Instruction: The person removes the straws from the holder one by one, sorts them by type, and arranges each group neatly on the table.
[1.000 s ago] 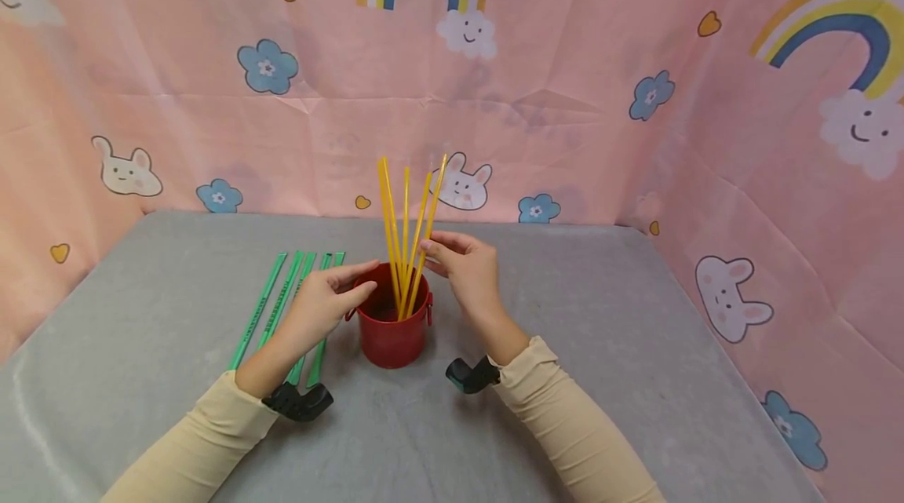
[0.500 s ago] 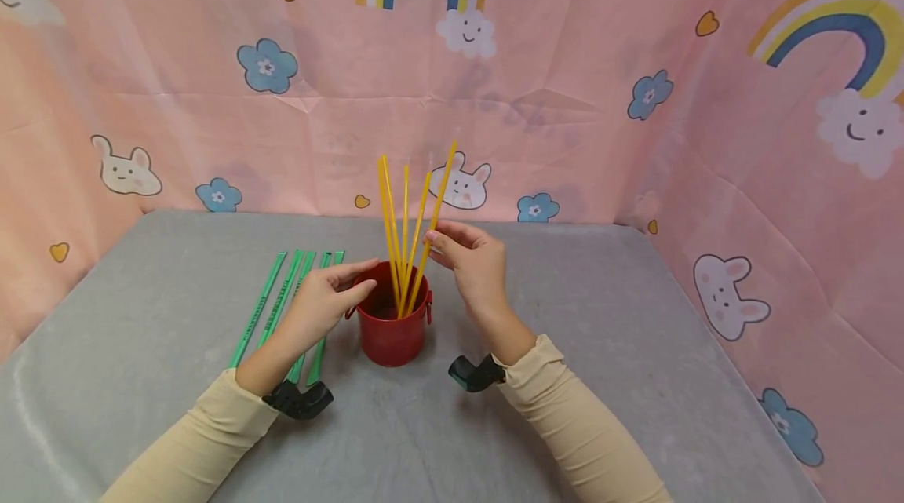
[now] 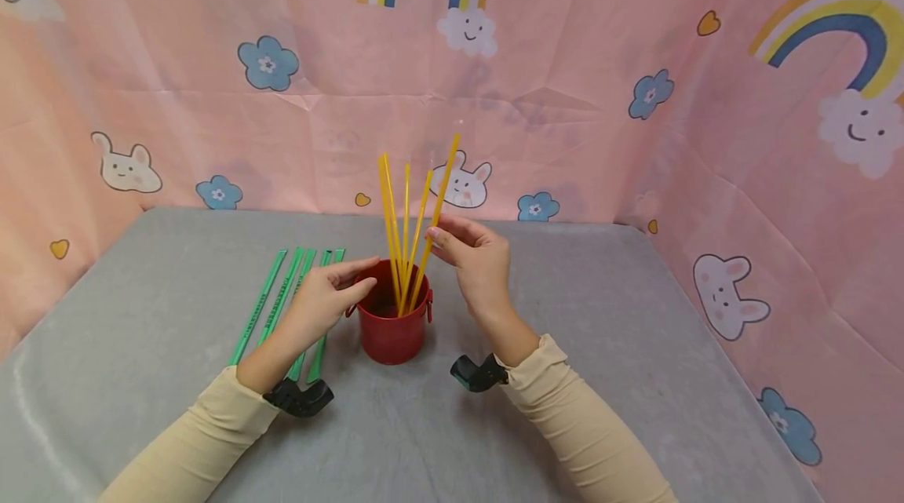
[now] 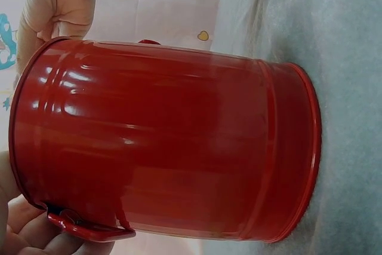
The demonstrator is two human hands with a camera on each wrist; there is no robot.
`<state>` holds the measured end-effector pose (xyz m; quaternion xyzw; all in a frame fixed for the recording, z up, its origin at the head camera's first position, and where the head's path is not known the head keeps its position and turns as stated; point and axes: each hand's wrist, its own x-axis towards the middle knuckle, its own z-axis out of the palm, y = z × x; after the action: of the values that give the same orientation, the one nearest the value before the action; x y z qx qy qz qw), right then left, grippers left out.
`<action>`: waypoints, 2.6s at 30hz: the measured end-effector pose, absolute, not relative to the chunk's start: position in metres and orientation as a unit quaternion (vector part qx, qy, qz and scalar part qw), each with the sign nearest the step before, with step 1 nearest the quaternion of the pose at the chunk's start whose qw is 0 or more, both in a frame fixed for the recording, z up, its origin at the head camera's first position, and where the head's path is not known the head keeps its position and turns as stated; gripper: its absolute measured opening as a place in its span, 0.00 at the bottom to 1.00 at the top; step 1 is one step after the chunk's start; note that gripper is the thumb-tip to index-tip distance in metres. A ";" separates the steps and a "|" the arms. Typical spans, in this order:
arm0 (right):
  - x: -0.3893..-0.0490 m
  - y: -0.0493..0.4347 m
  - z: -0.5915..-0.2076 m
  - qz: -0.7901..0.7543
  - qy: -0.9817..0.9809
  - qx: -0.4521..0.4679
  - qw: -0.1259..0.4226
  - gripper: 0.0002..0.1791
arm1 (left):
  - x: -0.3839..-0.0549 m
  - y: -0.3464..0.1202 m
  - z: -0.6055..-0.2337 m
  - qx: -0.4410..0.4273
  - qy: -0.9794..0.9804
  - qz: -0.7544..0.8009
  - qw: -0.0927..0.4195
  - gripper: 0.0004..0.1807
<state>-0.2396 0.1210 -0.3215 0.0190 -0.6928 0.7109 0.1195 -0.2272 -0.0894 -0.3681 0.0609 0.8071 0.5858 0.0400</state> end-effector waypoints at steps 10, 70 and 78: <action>-0.237 0.124 -0.316 0.723 -0.679 0.022 0.125 0.18 | -0.227 -0.090 -0.368 0.062 0.807 0.585 0.040 0.21; -0.245 0.201 -0.312 0.702 -0.710 -0.053 0.014 0.14 | -0.229 -0.091 -0.371 0.067 0.797 0.599 0.049 0.22; -0.259 0.204 -0.334 0.674 -0.731 -0.082 -0.066 0.29 | -0.229 -0.091 -0.371 0.063 0.794 0.603 0.048 0.22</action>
<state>-0.2587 0.2044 -0.3345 -0.0818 -0.7312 0.6740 -0.0665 -0.2285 -0.0911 -0.3712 0.0628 0.7936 0.6033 0.0478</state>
